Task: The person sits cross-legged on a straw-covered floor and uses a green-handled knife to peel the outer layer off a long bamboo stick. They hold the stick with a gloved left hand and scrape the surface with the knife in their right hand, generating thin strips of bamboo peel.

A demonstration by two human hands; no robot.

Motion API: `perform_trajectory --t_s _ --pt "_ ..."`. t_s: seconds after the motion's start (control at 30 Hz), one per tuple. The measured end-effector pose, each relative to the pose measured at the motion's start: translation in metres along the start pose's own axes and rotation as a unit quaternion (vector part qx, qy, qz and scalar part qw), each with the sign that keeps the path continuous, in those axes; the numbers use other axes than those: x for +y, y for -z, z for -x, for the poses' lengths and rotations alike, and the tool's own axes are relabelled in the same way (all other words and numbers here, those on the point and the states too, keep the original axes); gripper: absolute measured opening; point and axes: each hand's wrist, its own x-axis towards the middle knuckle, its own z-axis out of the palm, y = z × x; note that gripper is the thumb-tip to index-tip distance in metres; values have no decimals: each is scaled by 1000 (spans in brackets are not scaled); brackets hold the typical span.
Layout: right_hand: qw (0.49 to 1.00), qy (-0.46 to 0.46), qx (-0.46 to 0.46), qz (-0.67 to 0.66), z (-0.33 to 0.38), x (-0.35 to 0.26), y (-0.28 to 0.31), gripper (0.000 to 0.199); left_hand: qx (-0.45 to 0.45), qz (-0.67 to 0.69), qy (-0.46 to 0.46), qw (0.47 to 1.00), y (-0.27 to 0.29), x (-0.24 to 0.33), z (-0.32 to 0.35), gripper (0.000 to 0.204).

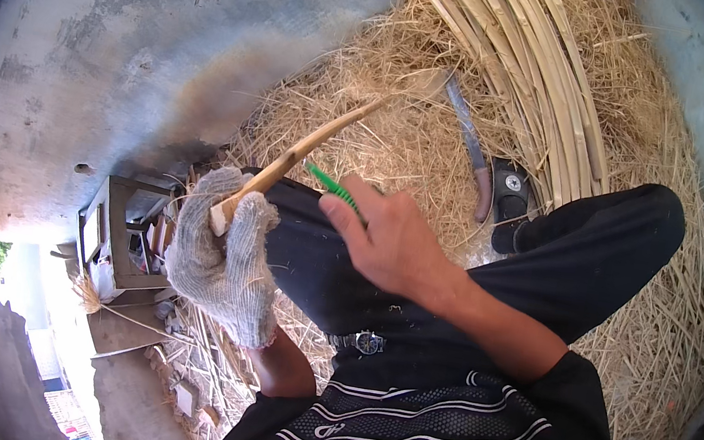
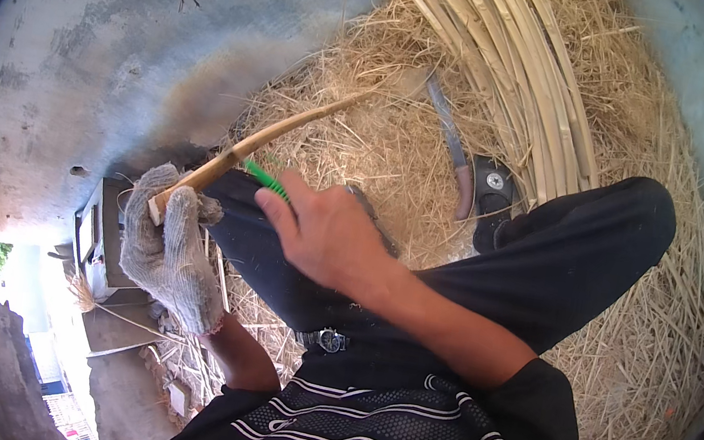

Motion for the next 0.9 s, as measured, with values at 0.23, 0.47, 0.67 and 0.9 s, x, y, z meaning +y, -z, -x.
perform_trajectory --t_s 0.23,0.47,0.67,0.9 --pt "995 -39 10 95 -10 13 0 35 -87 -16 -39 995 20 -11 -12 27" --pt "993 55 33 98 0 -10 -15 29 -81 -25 -14 996 22 -7 -12 25" --pt "993 52 25 101 -5 -31 -18 30 -63 -17 10 998 30 -8 -17 24" --pt "977 -58 41 203 -18 38 -4 38 -105 3 -2 994 26 -7 -12 24"
